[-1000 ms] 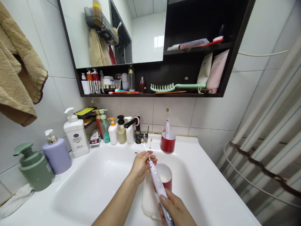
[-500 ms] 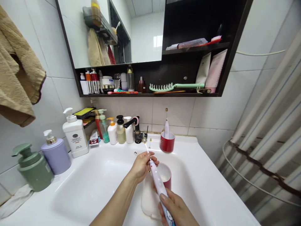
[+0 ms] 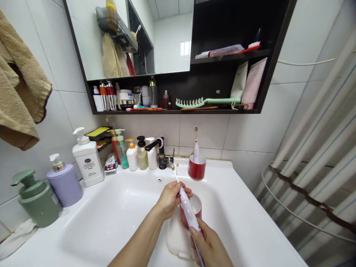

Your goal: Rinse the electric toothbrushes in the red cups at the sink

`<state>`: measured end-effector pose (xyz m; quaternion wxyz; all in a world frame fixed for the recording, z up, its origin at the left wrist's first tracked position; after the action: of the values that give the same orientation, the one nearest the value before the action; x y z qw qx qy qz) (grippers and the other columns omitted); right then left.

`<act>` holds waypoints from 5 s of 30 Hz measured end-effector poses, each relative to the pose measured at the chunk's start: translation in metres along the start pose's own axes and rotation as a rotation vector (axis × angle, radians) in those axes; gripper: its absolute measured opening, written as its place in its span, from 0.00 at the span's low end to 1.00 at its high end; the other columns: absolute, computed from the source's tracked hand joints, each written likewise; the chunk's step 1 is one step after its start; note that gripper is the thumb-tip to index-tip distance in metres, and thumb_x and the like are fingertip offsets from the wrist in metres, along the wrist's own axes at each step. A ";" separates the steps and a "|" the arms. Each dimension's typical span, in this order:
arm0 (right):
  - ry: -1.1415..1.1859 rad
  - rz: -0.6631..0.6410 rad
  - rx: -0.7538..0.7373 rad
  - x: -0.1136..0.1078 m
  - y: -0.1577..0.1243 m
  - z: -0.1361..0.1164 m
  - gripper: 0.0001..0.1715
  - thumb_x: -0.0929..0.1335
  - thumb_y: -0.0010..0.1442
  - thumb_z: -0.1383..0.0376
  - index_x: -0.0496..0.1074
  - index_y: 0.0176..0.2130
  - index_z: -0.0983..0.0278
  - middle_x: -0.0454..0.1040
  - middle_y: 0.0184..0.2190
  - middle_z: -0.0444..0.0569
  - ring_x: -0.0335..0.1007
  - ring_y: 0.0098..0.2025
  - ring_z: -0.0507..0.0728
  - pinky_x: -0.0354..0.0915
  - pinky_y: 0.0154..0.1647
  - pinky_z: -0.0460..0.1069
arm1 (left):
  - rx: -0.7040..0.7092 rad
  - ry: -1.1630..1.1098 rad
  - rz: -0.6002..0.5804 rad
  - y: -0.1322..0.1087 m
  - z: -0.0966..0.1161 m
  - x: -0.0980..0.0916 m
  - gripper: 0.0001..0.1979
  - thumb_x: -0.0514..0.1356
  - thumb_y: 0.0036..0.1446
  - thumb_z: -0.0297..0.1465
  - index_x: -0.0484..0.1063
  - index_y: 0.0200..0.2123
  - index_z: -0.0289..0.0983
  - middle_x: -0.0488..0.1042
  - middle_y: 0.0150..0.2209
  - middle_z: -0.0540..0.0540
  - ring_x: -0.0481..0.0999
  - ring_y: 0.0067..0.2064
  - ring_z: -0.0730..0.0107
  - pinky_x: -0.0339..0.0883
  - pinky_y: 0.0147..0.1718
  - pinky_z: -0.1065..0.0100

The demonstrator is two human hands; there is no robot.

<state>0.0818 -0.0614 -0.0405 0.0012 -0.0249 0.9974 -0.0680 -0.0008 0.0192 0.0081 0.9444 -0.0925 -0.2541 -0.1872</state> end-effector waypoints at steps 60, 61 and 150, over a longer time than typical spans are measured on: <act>-0.593 0.559 -0.164 -0.177 0.095 -0.082 0.15 0.58 0.51 0.62 0.61 0.38 0.68 0.64 0.36 0.46 0.62 0.34 0.52 0.61 0.32 0.50 | 0.810 1.580 -0.446 0.087 -0.034 0.115 0.05 0.49 0.41 0.23 0.63 0.24 0.34 0.64 0.30 0.46 0.62 0.33 0.72 0.57 0.32 0.72; -0.600 0.566 -0.147 -0.182 0.099 -0.082 0.15 0.58 0.51 0.63 0.61 0.38 0.68 0.64 0.37 0.47 0.62 0.35 0.53 0.60 0.33 0.51 | 0.815 1.601 -0.487 0.095 -0.034 0.117 0.05 0.49 0.41 0.23 0.63 0.24 0.34 0.65 0.31 0.47 0.62 0.34 0.72 0.57 0.33 0.73; -0.272 0.001 -0.004 0.014 0.010 -0.018 0.12 0.54 0.49 0.56 0.54 0.25 0.63 0.56 0.17 0.40 0.53 0.14 0.46 0.52 0.11 0.42 | 0.123 -0.208 0.327 0.000 -0.021 -0.001 0.08 0.50 0.43 0.32 0.57 0.19 0.33 0.60 0.12 0.53 0.62 0.15 0.79 0.56 0.18 0.74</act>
<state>0.0674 -0.0499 -0.0236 0.1366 -0.0336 0.9881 -0.0621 0.0074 0.0139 -0.0107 0.9346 -0.0935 -0.3431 -0.0047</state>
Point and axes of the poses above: each hand's wrist, its own y-axis towards the middle knuckle, its own x-axis out of the palm, z = x × y, the point moved 2 cm from there along y, towards the middle knuckle
